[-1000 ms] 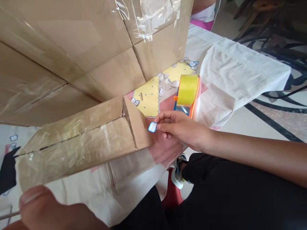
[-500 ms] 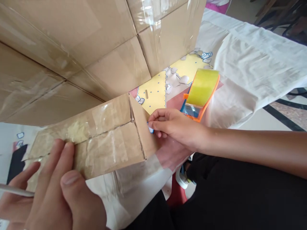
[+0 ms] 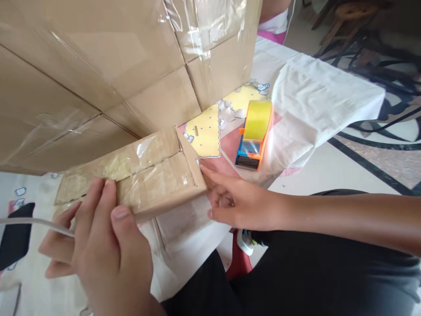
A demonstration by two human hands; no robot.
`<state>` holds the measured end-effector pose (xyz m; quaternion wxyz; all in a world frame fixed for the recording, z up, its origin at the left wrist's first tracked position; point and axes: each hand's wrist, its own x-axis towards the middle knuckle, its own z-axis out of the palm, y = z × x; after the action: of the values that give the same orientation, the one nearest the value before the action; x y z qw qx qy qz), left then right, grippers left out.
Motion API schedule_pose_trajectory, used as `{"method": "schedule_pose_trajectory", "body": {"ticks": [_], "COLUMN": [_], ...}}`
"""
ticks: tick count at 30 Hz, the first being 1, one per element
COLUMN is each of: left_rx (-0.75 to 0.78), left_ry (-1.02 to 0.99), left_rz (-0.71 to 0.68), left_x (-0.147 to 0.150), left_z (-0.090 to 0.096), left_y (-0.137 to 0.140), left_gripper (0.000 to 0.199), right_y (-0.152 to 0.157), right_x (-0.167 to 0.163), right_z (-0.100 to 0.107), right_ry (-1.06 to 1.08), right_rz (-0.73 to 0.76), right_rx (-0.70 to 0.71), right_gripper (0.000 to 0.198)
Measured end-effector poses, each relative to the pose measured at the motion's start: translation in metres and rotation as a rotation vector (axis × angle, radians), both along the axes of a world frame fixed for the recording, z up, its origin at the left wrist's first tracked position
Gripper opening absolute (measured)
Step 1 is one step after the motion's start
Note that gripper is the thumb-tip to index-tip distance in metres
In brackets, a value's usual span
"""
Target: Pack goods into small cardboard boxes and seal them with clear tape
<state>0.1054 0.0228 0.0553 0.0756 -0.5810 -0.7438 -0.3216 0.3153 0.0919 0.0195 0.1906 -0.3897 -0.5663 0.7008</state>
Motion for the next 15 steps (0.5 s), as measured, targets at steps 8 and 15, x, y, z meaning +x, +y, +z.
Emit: {"method": "schedule_pose_trajectory", "body": {"ticks": [8, 15], "left_rx": [0.103, -0.104], "left_ry": [-0.038, 0.037], "left_rz": [0.004, -0.102], "left_x": [0.006, 0.013], "left_z": [0.017, 0.028], "left_y": [-0.018, -0.031], "left_gripper": [0.035, 0.037], "right_y": [0.007, -0.035], "right_x": [-0.012, -0.055], "right_z": [0.007, -0.004], "right_ry": [-0.178, -0.064], "right_rz": [0.186, -0.061], "right_rx": [0.164, 0.174], "right_gripper": [0.089, 0.114]}}
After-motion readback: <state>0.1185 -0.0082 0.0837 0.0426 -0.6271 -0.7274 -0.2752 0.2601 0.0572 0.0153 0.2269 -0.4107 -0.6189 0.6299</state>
